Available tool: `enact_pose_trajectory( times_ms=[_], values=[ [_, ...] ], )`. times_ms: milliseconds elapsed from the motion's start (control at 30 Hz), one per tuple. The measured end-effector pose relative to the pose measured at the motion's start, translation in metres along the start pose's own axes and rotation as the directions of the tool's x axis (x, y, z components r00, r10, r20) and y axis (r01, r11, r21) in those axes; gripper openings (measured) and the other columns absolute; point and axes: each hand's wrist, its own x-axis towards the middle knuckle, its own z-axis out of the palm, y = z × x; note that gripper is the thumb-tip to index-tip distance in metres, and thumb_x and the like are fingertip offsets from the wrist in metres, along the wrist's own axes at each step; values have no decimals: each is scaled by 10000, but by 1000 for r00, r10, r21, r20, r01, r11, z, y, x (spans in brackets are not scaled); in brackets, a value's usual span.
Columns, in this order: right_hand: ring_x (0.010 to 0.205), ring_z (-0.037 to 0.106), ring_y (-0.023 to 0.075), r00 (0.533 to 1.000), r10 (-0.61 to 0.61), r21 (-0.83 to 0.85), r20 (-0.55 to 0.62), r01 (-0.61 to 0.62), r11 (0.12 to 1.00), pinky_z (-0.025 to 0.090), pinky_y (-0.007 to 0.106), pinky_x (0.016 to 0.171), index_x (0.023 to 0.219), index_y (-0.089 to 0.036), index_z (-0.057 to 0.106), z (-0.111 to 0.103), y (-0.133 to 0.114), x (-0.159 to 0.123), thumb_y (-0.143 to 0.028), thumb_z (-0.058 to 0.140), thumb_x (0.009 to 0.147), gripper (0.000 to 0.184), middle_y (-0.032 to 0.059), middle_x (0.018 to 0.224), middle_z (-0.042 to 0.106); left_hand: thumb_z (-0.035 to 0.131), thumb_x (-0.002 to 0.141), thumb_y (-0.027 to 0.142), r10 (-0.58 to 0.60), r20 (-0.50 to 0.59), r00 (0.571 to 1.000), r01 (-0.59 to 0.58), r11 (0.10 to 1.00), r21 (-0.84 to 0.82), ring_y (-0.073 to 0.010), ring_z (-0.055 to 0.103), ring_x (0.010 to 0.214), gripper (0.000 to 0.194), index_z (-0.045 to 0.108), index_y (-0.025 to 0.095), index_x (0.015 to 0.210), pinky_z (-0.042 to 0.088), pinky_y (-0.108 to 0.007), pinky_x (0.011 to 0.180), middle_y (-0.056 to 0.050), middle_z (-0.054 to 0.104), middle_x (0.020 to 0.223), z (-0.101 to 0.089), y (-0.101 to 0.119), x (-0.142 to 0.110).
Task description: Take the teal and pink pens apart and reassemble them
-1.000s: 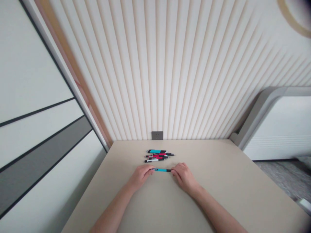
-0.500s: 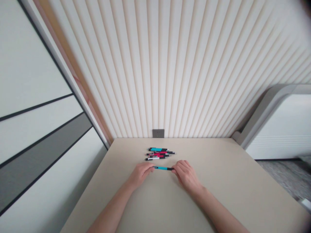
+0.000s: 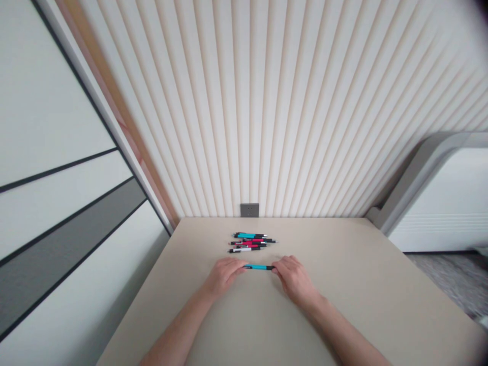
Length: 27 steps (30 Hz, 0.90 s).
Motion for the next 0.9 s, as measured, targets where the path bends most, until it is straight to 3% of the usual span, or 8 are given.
enact_pose_trajectory(
  times_ms=[133, 267, 333, 567, 767, 900],
  values=[
    [694, 518, 188, 999, -31, -96, -37, 27, 995, 332, 328, 663, 843, -190, 608, -7, -3, 2, -230, 399, 1000, 265, 43, 702, 611, 421, 979, 385, -184, 61, 981, 191, 970, -148, -105, 566, 517, 349, 672, 143, 984, 459, -204, 574, -19, 656, 668, 5, 4, 2],
    [721, 528, 200, 999, -33, -122, -17, 30, 992, 346, 337, 676, 887, -198, 618, -16, -7, 3, -227, 399, 1000, 248, 49, 728, 616, 399, 978, 396, -275, 121, 954, 295, 932, -211, -108, 545, 491, 382, 656, 146, 846, 429, -199, 555, 20, 582, 526, 7, 6, 4],
    [754, 545, 206, 999, -40, -101, -20, 37, 994, 369, 341, 696, 956, -204, 629, -18, -8, 4, -240, 401, 1001, 236, 57, 757, 627, 395, 976, 392, -283, 118, 952, 303, 927, -222, -110, 554, 512, 377, 640, 154, 817, 431, -202, 572, 22, 587, 540, 7, 5, 4],
    [964, 579, 241, 997, -1, 2, -77, 1, 1000, 437, 390, 823, 1240, -213, 555, -15, -5, 5, -314, 466, 974, 299, 102, 1041, 661, 420, 962, 376, -267, -10, 964, 260, 946, -194, -97, 554, 537, 319, 651, 166, 1026, 455, -205, 595, -5, 642, 726, 6, -3, -1],
    [882, 596, 223, 995, 80, 49, -54, -78, 996, 452, 373, 782, 986, -219, 620, -6, -1, 3, -286, 469, 972, 165, 68, 912, 662, 423, 964, 358, -233, -21, 972, 226, 958, -175, -89, 546, 529, 302, 650, 169, 1028, 457, -198, 590, -8, 649, 744, 8, -8, -3],
    [932, 590, 243, 994, 81, 58, -80, -77, 995, 458, 390, 805, 1162, -221, 565, -5, -1, 2, -342, 520, 945, 251, 88, 982, 653, 419, 964, 372, -244, -27, 969, 237, 957, -165, -90, 542, 528, 309, 647, 173, 1025, 458, -198, 594, 0, 637, 724, 9, -10, -3]
  ],
)
